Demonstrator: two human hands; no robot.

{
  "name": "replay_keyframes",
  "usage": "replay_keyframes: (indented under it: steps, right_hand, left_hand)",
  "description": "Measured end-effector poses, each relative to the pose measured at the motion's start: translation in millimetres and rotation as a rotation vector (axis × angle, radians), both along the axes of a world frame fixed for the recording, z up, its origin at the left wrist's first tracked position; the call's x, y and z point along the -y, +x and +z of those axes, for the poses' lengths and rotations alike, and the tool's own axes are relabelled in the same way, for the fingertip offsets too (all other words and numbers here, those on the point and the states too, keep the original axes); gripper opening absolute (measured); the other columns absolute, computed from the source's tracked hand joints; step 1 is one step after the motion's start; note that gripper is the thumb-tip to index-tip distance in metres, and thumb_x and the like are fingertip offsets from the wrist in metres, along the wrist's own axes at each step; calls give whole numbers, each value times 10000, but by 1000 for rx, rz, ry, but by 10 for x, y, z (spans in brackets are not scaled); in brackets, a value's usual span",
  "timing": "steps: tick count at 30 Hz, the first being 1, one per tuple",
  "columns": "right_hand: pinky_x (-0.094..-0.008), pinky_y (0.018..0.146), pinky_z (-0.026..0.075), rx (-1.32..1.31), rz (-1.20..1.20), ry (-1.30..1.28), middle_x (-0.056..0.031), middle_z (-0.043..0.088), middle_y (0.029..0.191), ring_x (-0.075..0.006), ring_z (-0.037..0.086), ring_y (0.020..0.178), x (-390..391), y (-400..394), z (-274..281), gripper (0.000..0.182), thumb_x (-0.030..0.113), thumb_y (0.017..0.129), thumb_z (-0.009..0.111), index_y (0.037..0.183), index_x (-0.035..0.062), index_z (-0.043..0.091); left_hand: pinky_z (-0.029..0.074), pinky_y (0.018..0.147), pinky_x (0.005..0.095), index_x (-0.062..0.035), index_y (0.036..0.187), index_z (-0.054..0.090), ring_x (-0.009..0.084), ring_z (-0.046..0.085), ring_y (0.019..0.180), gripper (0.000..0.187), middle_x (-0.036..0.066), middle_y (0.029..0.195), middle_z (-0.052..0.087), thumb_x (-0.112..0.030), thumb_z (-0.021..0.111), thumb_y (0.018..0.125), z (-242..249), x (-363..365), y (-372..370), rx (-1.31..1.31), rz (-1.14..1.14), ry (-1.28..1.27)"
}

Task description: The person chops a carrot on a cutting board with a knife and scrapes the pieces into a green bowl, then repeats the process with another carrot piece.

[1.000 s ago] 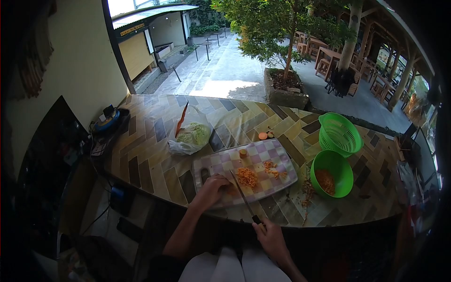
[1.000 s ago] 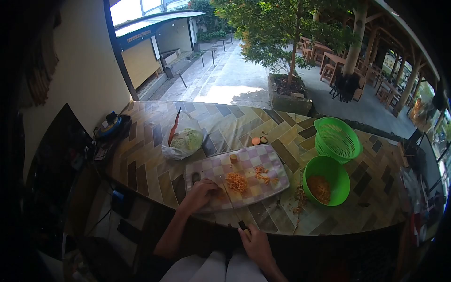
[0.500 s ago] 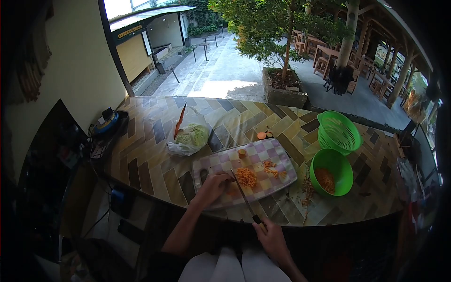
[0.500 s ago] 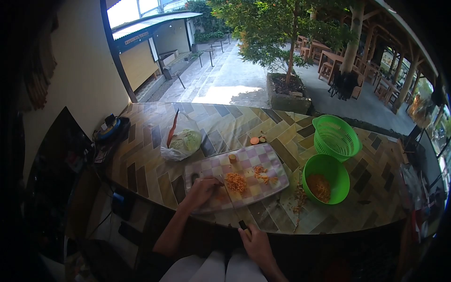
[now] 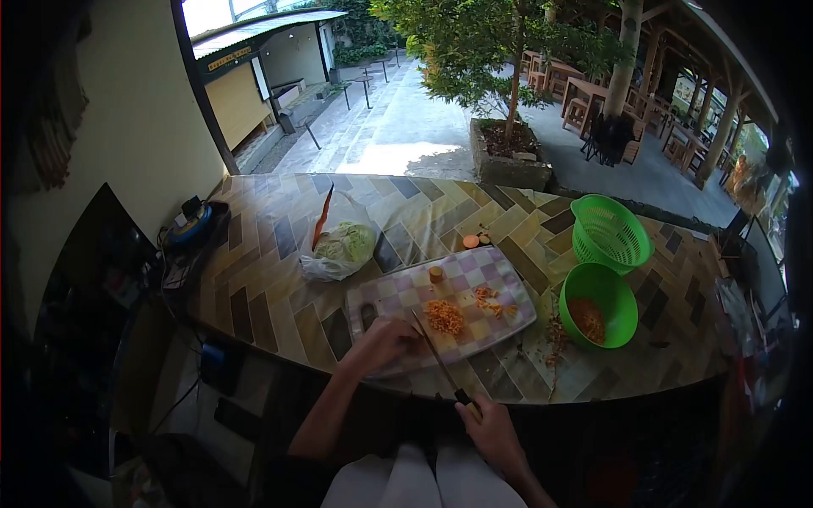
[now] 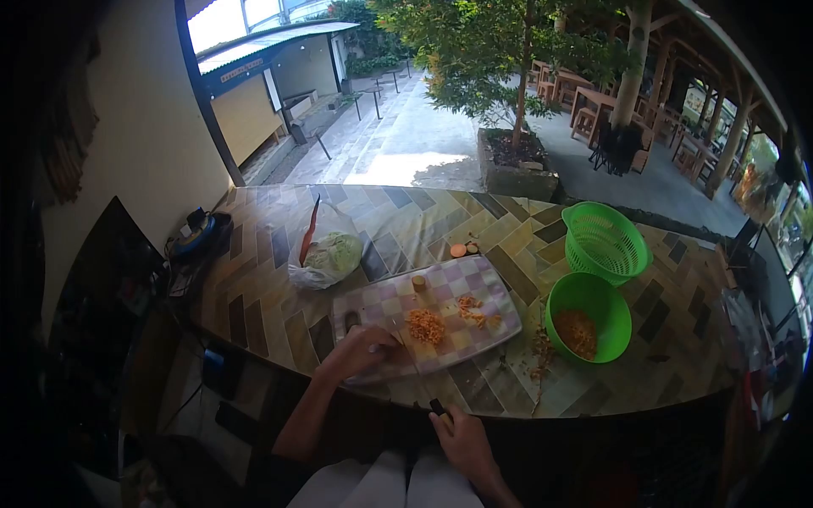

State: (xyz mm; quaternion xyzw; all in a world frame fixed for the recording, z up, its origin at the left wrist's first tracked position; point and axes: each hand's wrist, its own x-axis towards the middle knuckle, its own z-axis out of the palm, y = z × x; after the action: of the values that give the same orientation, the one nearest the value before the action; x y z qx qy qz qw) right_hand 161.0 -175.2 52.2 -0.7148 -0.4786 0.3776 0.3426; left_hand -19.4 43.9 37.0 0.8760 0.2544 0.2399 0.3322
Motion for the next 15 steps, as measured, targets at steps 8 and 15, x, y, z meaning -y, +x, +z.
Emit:
replay_keyframes:
  steps: [8, 15]
  right_hand:
    - [-474, 654, 478, 2, 45, -35, -272, 635, 768, -450, 640, 773, -38, -44, 33, 354, 296, 963, 594, 988, -58, 596]
    - [-515, 677, 468, 90, 96, 22, -280, 632, 792, -467, 624, 785, -202, -93, -55, 338, 294, 979, 556, 957, -43, 579]
  left_hand:
    - [540, 835, 381, 31, 927, 724, 340, 691, 907, 239, 186, 938, 713, 67, 664, 699, -81, 147, 44, 35, 148, -21]
    - [526, 861, 397, 25, 892, 724, 331, 665, 940, 188, 163, 962, 713, 67, 651, 724, -205, 412, 125, 103, 368, 84]
